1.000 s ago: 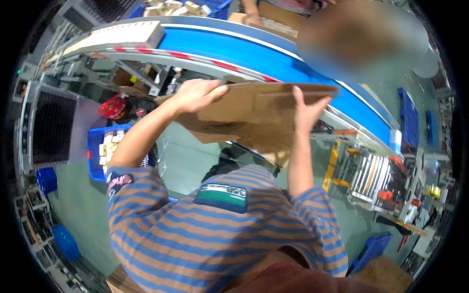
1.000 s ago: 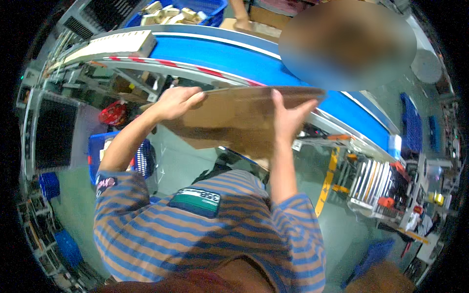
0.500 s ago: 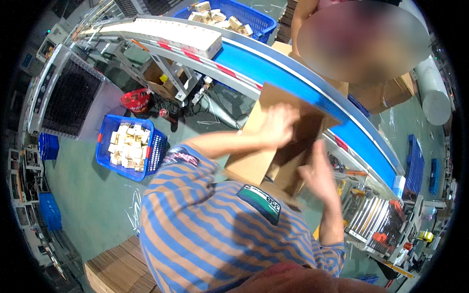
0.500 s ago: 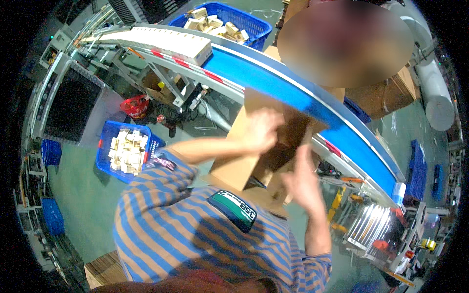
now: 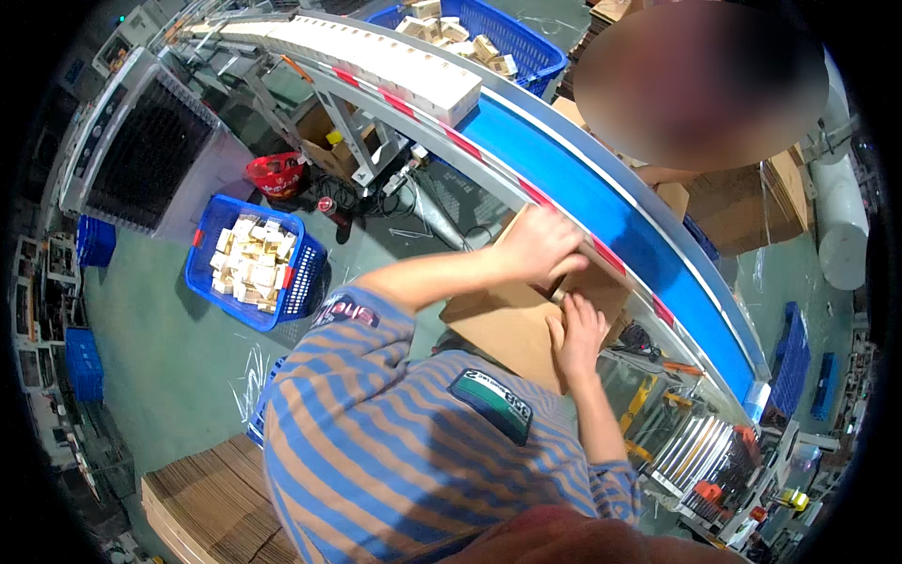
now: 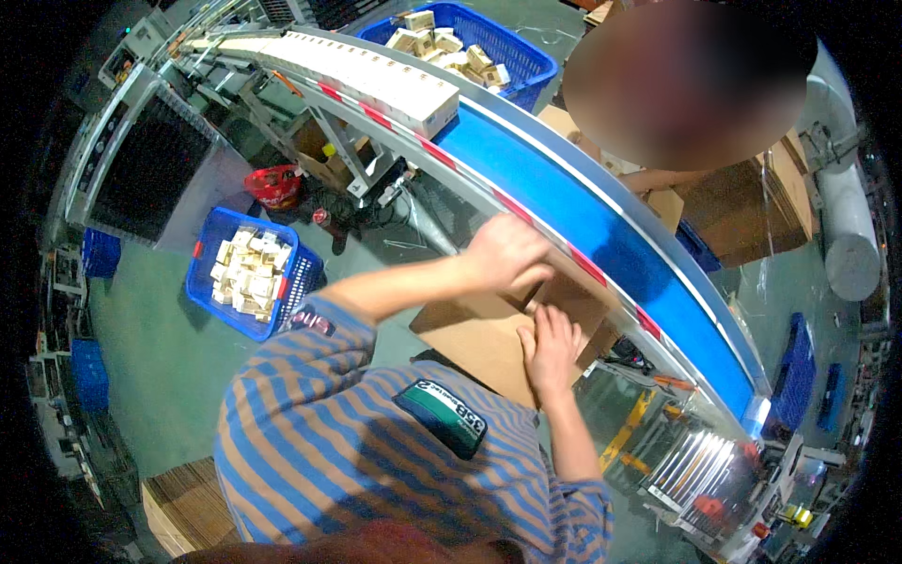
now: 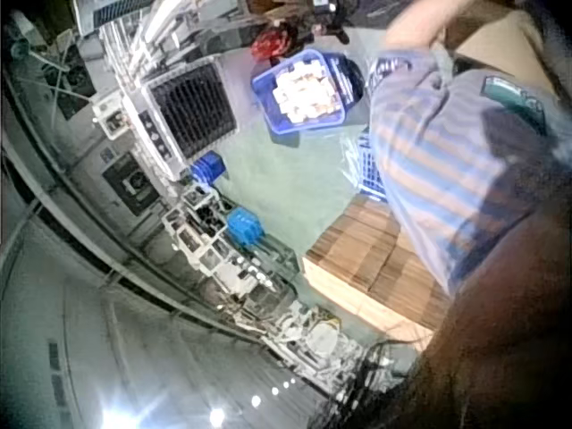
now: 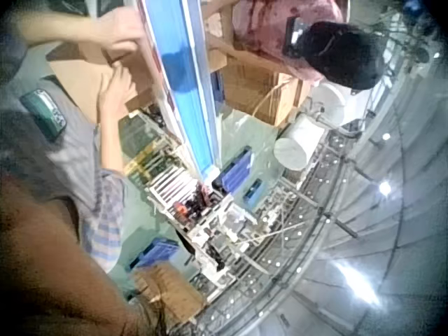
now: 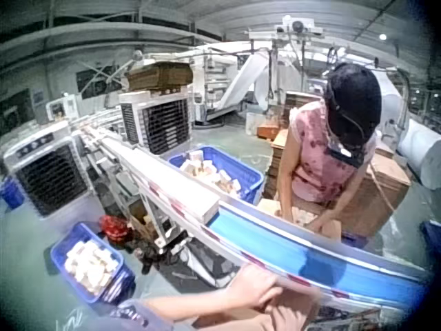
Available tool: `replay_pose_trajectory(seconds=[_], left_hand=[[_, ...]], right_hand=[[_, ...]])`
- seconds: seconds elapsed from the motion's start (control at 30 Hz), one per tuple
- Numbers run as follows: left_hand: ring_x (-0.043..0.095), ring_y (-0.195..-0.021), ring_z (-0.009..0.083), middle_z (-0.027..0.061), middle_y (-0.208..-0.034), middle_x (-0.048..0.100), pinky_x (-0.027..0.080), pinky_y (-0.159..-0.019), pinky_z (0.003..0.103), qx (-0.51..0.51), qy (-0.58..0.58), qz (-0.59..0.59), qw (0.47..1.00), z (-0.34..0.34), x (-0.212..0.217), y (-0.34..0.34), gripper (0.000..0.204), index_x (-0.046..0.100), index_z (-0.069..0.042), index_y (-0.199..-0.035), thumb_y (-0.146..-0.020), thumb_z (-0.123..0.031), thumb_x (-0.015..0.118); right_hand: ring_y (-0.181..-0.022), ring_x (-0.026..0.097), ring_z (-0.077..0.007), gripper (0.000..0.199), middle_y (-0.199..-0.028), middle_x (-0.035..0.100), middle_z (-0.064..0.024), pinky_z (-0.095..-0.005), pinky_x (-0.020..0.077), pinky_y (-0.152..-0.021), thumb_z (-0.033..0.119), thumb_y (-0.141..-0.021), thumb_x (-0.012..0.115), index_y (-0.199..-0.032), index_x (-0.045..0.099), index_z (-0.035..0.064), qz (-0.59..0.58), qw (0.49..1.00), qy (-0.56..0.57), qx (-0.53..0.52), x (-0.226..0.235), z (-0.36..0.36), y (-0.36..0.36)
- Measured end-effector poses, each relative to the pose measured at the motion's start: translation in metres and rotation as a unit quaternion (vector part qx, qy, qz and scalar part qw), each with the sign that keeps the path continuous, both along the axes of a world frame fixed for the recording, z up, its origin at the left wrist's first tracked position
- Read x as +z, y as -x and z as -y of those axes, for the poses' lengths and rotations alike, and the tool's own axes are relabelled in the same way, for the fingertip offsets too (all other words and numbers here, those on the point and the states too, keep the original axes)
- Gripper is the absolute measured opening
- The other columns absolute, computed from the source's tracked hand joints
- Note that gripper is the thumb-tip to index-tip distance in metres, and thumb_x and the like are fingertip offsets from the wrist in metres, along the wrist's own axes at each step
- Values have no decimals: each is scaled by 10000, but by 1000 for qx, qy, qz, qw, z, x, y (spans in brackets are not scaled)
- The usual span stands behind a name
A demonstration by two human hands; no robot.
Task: The person assembles cardboard boxes by hand and fills them with rows of smaller white boxes from a conveyor belt.
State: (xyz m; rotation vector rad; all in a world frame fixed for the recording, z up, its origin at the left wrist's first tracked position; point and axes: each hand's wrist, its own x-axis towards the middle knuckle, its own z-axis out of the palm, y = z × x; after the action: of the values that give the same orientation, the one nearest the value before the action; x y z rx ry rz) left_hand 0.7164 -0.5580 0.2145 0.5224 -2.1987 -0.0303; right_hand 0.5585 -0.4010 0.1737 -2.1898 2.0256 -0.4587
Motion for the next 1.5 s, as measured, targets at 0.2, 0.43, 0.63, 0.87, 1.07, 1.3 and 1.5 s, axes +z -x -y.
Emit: replay_pose_trajectory(seconds=[0.2,0.43,0.63,0.87,1.07,1.3,1.5], left_hand=[[483,-1187,329,180,-1196,566,367,-1000,450,-76,-172,137,973,-17,-52,-33,486,576,-11,-1151,-830,-376,598],[462,-1191,354,192,-1208,551,365,-1000,437,-2,-324,-35,946,15,-77,-30,514,534,9,-1202,-868,-381,559],[559,-1087,238,135,-1173,589,435,-942,384,-87,-882,-162,433,-70,-248,-33,471,507,-17,-1248,-879,-291,609],[597,-984,162,65,-1105,621,484,-852,317,-257,-799,-75,539,-88,-59,-55,352,564,2,-1170,-897,-217,604],[645,-763,334,179,-775,649,506,-665,420,-121,-362,377,844,-153,38,-58,204,656,-62,-838,-741,-241,670],[664,-693,277,97,-725,665,502,-539,415,16,-196,531,824,-175,-69,-75,128,654,-101,-788,-682,-166,626],[518,-1122,377,220,-1155,568,398,-926,517,-5,-139,299,944,-142,-30,-37,758,420,-82,-1335,-787,-587,559]], right_hand=[[-1187,471,-293,476,-1247,528,-145,-467,315,-982,226,-770,670,-1206,549,80,69,988,139,23,44,19,-43],[-1383,216,-312,619,-1486,257,-176,-515,150,-1088,344,-904,491,-1419,312,51,30,974,7,-226,-40,-65,95],[-1216,436,-217,532,-1347,435,-103,-363,352,-1009,384,-964,404,-1360,397,28,638,671,12,-378,-95,-171,217],[-1269,392,-299,738,-1381,421,-129,-459,309,-1053,591,-892,428,-1405,319,72,688,572,-49,-444,-45,-150,132],[-629,506,-168,424,-790,571,-2,-329,432,-530,568,-846,562,-968,567,162,742,444,-289,-411,-249,-168,59],[-801,594,-220,443,-923,614,-103,-344,476,-730,433,-896,548,-1129,539,55,678,713,-65,-168,-132,-64,55],[-1073,566,-384,616,-1144,592,-242,-421,426,-921,320,-808,638,-1310,437,24,255,934,-48,-244,-49,-20,15]])
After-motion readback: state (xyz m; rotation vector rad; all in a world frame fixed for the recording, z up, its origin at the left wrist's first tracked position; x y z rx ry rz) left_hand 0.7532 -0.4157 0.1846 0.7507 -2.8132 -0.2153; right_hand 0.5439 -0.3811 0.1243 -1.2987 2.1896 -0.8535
